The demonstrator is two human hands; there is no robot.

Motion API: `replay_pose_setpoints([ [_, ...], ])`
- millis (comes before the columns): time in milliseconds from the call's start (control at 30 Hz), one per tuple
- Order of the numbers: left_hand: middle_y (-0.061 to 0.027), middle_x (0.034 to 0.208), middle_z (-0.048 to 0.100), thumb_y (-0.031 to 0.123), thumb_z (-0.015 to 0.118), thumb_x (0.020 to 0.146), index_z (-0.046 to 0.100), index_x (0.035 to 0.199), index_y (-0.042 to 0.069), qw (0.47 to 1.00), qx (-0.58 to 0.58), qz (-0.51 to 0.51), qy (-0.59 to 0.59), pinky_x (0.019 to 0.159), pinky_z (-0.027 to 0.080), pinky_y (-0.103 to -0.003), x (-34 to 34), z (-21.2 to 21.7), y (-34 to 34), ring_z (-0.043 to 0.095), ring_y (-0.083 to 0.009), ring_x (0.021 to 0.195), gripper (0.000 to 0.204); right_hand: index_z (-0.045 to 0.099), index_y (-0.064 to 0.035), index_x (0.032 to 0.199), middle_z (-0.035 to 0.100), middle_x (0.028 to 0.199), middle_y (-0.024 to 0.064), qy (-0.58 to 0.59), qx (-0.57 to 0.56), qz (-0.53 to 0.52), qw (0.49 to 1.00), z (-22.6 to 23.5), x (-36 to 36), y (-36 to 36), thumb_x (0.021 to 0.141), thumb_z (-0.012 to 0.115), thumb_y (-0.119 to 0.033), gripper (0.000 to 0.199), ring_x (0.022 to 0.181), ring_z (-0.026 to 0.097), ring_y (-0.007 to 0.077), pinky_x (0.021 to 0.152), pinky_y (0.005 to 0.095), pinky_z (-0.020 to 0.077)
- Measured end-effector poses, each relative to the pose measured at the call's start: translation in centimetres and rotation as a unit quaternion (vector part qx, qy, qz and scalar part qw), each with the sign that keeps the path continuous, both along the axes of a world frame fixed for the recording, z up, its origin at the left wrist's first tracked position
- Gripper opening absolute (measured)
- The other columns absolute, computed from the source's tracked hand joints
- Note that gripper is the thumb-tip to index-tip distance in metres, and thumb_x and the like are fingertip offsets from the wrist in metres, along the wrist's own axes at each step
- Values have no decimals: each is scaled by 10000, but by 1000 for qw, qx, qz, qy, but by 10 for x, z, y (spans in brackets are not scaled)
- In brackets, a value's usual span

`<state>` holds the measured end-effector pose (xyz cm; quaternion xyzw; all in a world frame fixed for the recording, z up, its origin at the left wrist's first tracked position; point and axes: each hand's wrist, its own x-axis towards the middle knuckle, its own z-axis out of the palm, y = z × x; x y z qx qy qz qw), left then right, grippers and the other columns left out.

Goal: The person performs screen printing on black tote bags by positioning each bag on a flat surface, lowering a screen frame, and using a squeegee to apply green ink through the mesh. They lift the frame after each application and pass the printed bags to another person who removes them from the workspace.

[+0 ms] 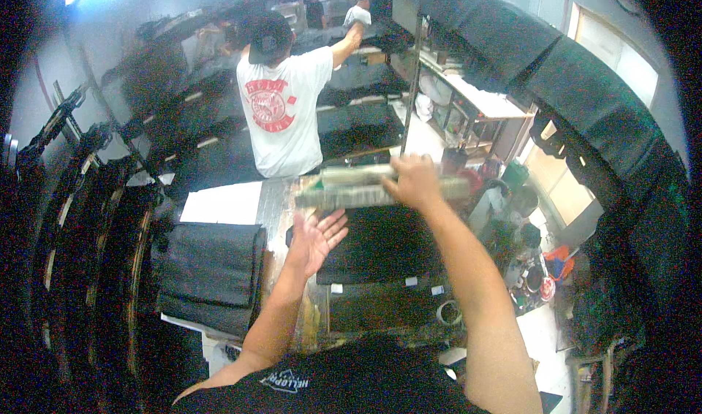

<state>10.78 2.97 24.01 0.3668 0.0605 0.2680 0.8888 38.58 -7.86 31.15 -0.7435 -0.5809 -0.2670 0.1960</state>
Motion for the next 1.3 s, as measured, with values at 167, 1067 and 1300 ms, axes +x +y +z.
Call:
replay_pose_setpoints([
  [167,-381,1554,283,854,481,841,81,1543,-135,962,-267,21,43,1190,374,-541,-14,-19,-23,353,-466,1455,1278,672,-73,1067,643,1000,129,27,-88,-22,995,-33,-40,-50,840,706,-561,539,1018,591,316,920,503,408],
  [1067,-333,1604,134,865,444,872,-65,1617,34,932,-214,78,281,1139,419,-528,-52,-186,-87,313,-454,1453,1227,499,-98,1289,635,1168,123,143,-370,30,918,-127,-12,-50,749,829,-189,640,1105,618,344,865,568,431],
  [1300,-380,1607,56,874,450,855,-132,1586,-27,925,-208,83,307,1153,409,-528,-48,-185,-86,268,-483,1481,1298,510,-112,1187,598,1074,90,109,-329,4,938,-174,-45,-79,703,847,-154,591,1046,579,306,905,550,354],
])
